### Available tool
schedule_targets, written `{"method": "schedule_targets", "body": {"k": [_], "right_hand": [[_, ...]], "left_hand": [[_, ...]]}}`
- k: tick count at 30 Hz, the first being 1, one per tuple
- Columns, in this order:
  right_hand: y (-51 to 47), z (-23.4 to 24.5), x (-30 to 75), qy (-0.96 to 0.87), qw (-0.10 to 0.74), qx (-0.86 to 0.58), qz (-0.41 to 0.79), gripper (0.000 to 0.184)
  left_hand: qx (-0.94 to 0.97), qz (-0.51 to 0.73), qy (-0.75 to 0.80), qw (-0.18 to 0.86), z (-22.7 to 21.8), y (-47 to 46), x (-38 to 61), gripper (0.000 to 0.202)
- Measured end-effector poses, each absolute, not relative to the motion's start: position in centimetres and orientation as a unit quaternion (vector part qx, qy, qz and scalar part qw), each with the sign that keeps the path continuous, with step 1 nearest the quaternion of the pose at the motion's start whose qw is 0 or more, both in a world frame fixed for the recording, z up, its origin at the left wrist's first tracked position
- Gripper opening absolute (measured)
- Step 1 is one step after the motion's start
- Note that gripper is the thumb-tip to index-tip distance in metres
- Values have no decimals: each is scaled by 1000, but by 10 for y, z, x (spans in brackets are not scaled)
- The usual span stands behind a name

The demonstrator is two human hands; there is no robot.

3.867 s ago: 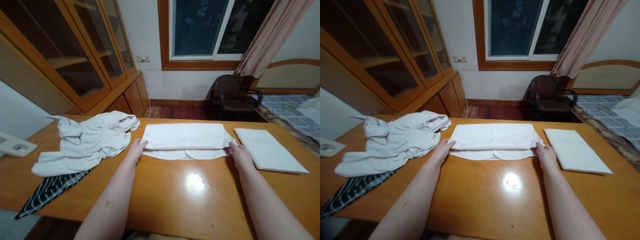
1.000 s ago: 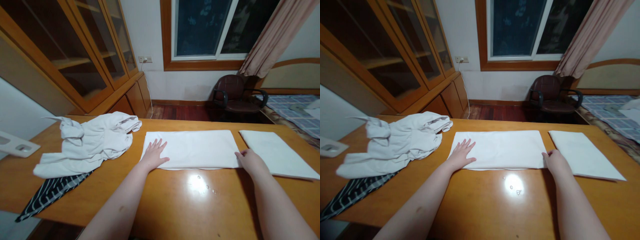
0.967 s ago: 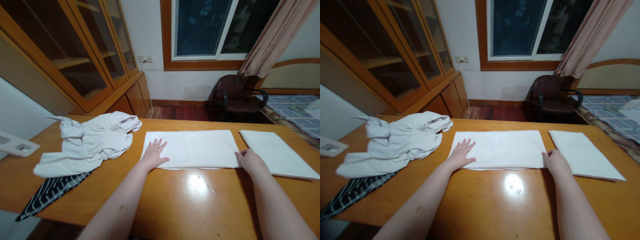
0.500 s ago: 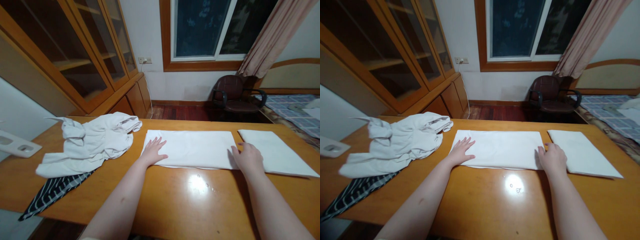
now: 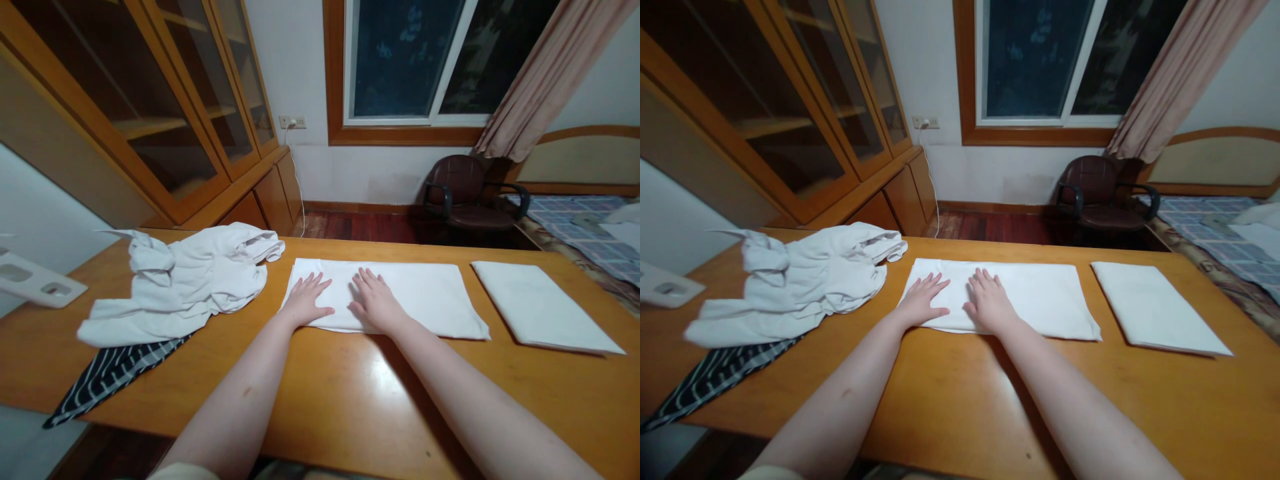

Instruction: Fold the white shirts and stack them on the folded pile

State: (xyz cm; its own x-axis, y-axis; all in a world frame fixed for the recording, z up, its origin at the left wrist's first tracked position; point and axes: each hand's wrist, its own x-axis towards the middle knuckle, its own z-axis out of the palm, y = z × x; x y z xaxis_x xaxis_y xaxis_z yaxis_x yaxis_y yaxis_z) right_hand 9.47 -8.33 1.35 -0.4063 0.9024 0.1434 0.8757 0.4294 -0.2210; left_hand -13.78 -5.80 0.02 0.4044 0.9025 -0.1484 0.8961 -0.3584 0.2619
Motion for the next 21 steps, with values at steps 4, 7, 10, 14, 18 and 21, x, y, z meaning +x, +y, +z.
{"method": "schedule_targets", "body": {"k": [4,7,10,14,18,21], "right_hand": [[-55,9,73,-826,93,-553,57,66],[-43,-1,85,-801,63,-592,68,68],[-41,-9,121,-764,44,-641,52,71],[-47,-14,190,-680,30,-732,27,72],[-54,-13,241,-597,35,-801,28,75],[-56,-12,249,-570,41,-820,31,75]], "left_hand": [[824,17,544,158,1,-58,-138,84],[820,15,549,163,2,-58,-138,85],[816,11,553,169,4,-58,-137,85],[816,9,551,173,5,-58,-137,84],[820,16,547,170,3,-57,-138,78],[816,48,555,157,-1,-57,-139,62]]}}
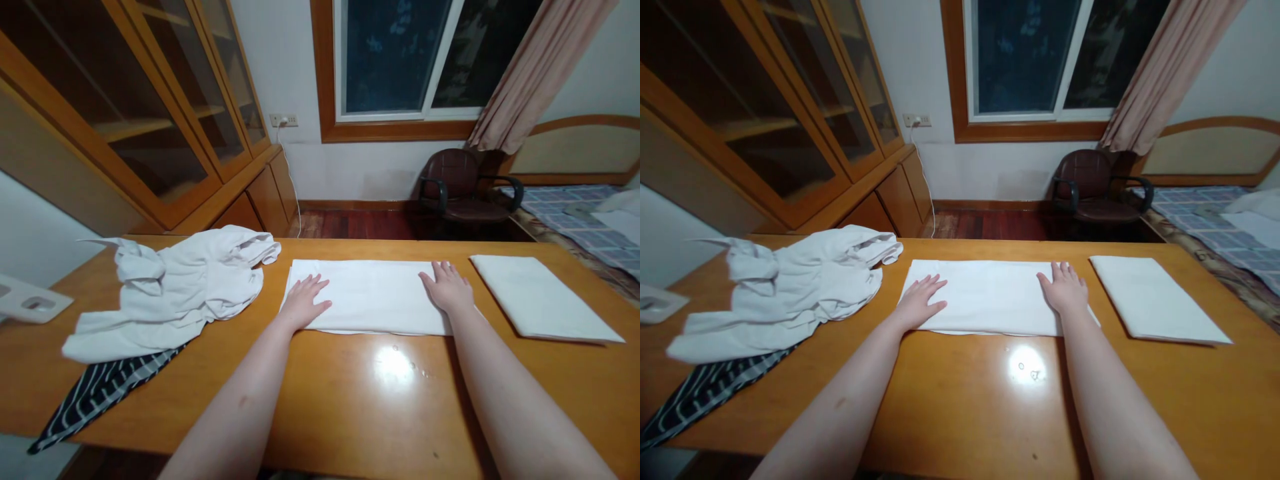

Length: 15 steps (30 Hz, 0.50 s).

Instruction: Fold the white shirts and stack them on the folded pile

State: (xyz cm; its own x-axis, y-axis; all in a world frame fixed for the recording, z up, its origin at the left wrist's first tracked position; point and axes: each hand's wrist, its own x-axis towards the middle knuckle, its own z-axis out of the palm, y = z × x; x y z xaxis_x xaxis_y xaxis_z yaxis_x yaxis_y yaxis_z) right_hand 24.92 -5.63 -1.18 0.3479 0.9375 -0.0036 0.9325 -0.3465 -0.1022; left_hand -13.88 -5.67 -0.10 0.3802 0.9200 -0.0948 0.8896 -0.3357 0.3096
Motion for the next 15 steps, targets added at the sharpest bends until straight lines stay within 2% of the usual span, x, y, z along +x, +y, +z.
{"method": "schedule_targets", "body": {"k": [3,7,10,15], "right_hand": [[-56,-11,246,-571,44,-819,30,76],[-56,-12,245,-580,49,-813,28,75],[-56,-13,245,-580,46,-813,30,75],[-57,-11,246,-584,50,-809,29,74]], "left_hand": [[801,83,575,142,-2,-59,-139,51],[788,117,595,102,9,-69,-123,47],[840,124,521,85,23,-77,-88,49],[907,81,388,141,22,-70,-5,59]]}}
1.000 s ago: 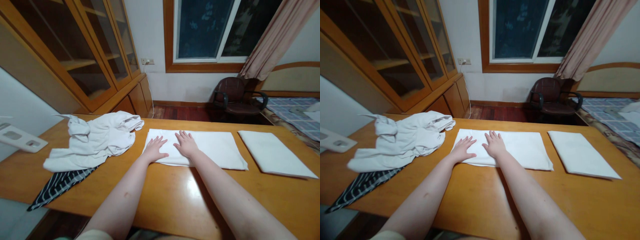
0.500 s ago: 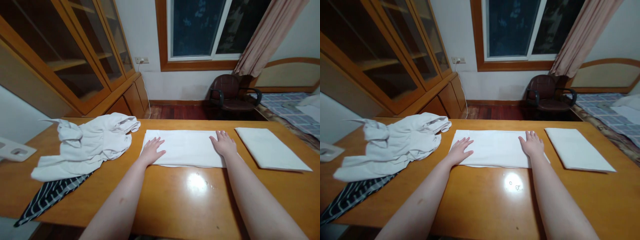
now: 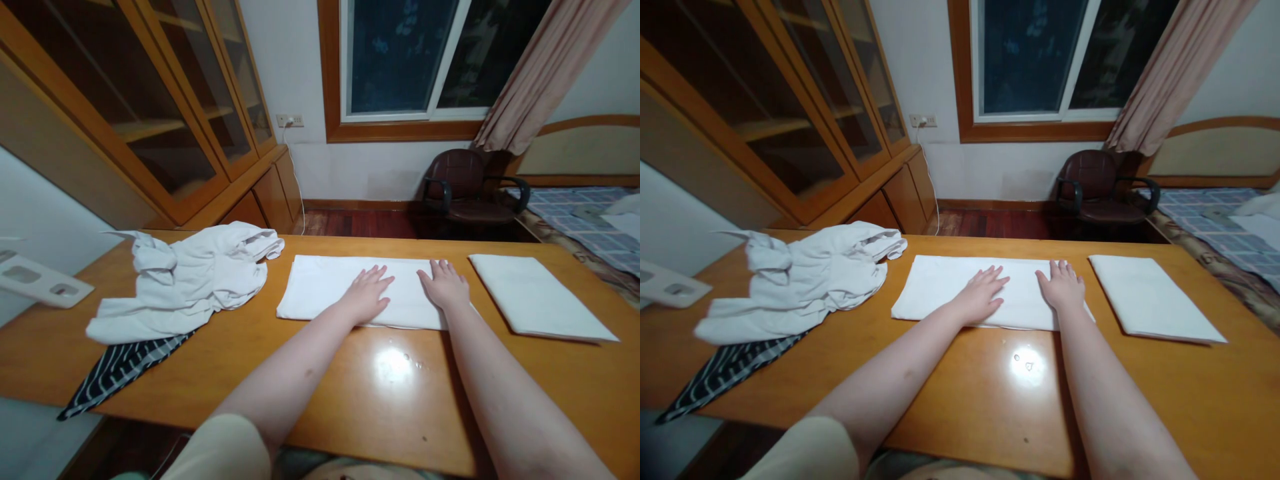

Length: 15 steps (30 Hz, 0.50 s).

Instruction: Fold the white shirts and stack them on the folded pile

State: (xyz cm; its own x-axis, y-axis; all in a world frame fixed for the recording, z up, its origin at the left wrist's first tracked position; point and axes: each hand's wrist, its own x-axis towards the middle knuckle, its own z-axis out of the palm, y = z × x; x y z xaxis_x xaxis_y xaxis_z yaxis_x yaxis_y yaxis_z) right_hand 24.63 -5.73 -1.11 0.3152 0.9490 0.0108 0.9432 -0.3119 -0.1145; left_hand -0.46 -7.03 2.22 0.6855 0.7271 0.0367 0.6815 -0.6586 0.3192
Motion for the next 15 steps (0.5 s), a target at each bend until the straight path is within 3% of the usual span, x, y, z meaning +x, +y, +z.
{"method": "schedule_targets", "body": {"k": [6,9,15], "right_hand": [[-62,-11,254,-582,58,-811,27,73],[-63,-13,256,-583,59,-810,23,73],[-62,-12,255,-581,59,-812,24,72]], "left_hand": [[878,37,452,151,-8,-38,23,70],[828,40,544,128,-10,-18,-14,78],[641,69,759,90,-8,-7,-125,71]]}}
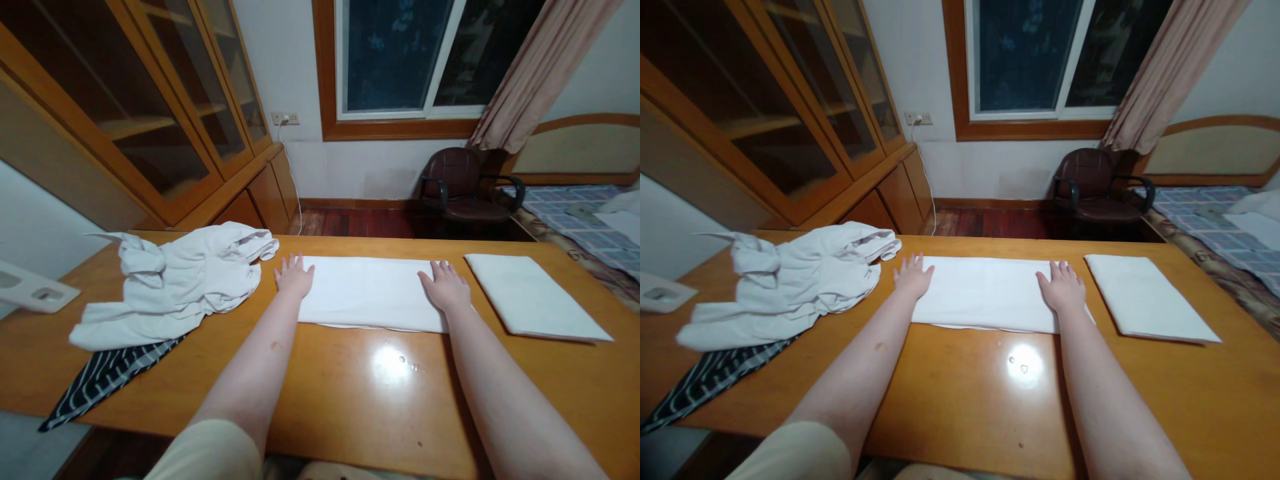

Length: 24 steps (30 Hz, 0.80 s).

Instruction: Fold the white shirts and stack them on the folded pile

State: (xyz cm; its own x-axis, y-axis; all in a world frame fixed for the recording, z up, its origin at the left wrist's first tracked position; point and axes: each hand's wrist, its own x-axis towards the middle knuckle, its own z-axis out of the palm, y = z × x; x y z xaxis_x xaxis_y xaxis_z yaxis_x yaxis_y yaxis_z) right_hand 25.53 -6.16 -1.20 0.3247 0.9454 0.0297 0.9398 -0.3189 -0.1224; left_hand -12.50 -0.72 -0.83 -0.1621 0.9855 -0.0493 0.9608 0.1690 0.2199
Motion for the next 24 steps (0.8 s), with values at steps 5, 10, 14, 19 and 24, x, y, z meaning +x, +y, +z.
{"method": "schedule_targets", "body": {"k": [5,10,14,19,24], "right_hand": [[-61,-10,255,-582,65,-810,27,72],[-60,-10,254,-580,63,-811,28,71],[-59,-10,252,-587,55,-808,22,69],[-58,-12,251,-604,49,-795,22,67],[-57,-12,255,-604,53,-795,34,66]], "left_hand": [[570,110,813,46,0,-25,-164,68],[693,138,707,6,22,-37,-124,58],[864,74,491,87,17,-44,-74,60],[803,31,587,96,-4,-29,-81,66],[608,49,792,20,-1,-20,-125,70]]}}
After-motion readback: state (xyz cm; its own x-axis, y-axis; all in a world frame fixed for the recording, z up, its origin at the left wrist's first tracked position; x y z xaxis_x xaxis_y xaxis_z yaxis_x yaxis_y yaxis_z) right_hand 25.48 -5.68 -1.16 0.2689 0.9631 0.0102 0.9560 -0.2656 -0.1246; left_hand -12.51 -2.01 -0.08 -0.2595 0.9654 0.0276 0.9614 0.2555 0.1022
